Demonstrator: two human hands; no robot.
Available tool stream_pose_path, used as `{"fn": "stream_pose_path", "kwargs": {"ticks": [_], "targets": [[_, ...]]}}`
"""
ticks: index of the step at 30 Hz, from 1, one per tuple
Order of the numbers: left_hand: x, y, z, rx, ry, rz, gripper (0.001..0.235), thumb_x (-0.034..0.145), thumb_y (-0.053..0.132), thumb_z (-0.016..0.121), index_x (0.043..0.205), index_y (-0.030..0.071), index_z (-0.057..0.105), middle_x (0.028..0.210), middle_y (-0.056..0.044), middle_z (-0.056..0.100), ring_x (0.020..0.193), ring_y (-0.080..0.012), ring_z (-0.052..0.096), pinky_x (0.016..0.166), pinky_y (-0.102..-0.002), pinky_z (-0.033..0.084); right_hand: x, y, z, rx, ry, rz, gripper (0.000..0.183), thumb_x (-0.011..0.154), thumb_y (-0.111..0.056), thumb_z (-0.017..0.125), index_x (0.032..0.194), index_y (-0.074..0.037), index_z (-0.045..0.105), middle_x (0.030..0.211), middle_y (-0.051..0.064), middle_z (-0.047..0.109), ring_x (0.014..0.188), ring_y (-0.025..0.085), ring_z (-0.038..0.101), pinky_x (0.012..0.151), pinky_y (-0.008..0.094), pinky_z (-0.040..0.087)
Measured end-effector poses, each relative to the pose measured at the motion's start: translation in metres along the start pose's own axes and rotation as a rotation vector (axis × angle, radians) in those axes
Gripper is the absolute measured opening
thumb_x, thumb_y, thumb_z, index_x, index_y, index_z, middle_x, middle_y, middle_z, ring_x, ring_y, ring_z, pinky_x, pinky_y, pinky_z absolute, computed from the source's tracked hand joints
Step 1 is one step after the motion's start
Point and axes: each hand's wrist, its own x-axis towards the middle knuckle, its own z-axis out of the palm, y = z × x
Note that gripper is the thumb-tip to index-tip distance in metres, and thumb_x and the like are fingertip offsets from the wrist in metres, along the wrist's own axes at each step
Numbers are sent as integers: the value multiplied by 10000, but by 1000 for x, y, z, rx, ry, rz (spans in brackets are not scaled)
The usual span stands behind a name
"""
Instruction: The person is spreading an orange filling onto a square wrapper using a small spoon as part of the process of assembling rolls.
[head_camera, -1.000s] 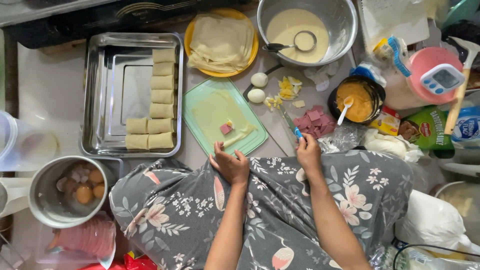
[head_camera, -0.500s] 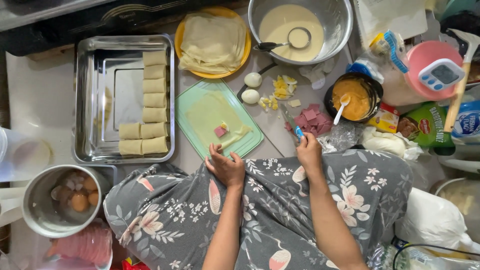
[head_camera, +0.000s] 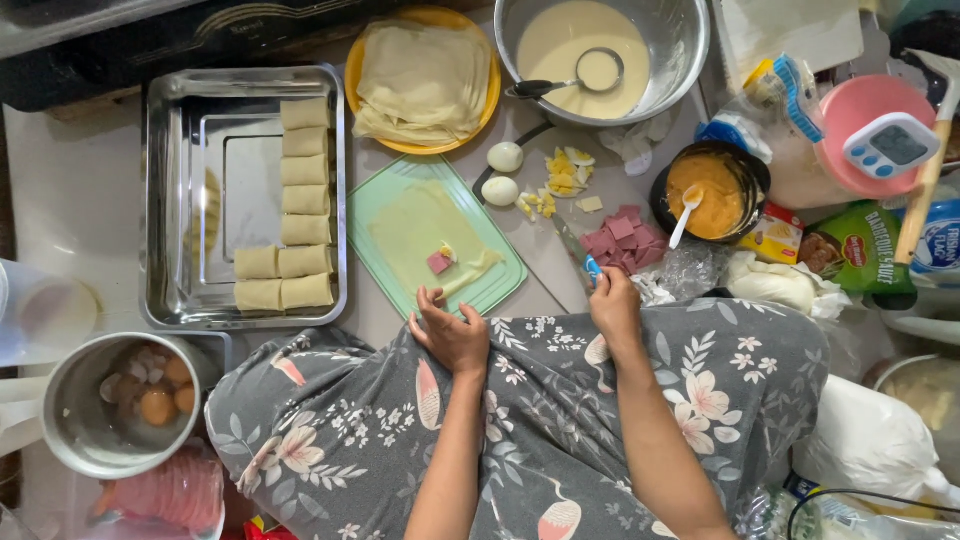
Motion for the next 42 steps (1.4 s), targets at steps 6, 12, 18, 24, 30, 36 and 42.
{"fn": "stream_pose_path", "kwargs": {"ticks": [6,12,18,24,30,36,42], "targets": [[-1,-1,1,3,-1,-7,665,587,50,549,1203,11,302,961,-29,548,787,-191,573,942,-414,233,3,6,7,31,32,-44,167,818,-107,451,875,-47,596,685,128,605,737,354,570,685,438,430],[0,0,0,-6,-8,-9,670,588,41,551,1207,11,296,964,-33,542,796,-197,569,938,-419,236,1,5,5,39,15,-79,153,814,-120,475,895,-59,590,714,125,596,756,339,566,707,414,431],[1,1,-2,-9,-12,-10,667,593,35,550,1207,6,289,967,-35,542,798,-204,572,939,-428,230,-7,-13,0,86,-36,-154,175,765,-66,535,933,-31,570,775,174,565,793,368,551,726,409,425],[1,0,-1,11,-4,3,679,585,41,555,1210,2,291,971,-36,540,793,-195,571,936,-420,239,-19,-35,-5,59,-44,-126,266,683,-56,614,940,-40,549,799,167,536,803,374,546,736,411,422],[1,0,-1,-6,-7,-7,677,590,42,555,1212,5,289,967,-37,542,801,-201,570,935,-427,234,-6,-6,22,29,-6,-148,308,666,-56,643,952,-33,531,817,153,508,814,366,539,744,404,420],[1,1,-3,-23,-7,-10,672,591,36,548,1211,2,292,967,-42,541,802,-205,568,937,-427,230,-1,-1,34,26,31,-155,314,657,-45,641,945,-42,514,832,145,494,817,369,536,746,412,418],[1,0,-2,-16,-6,-7,675,592,40,554,1213,3,293,970,-42,542,806,-201,571,936,-432,233,-2,-2,38,44,59,-173,333,642,-22,645,936,-41,491,838,145,482,821,373,527,754,413,411]]}}
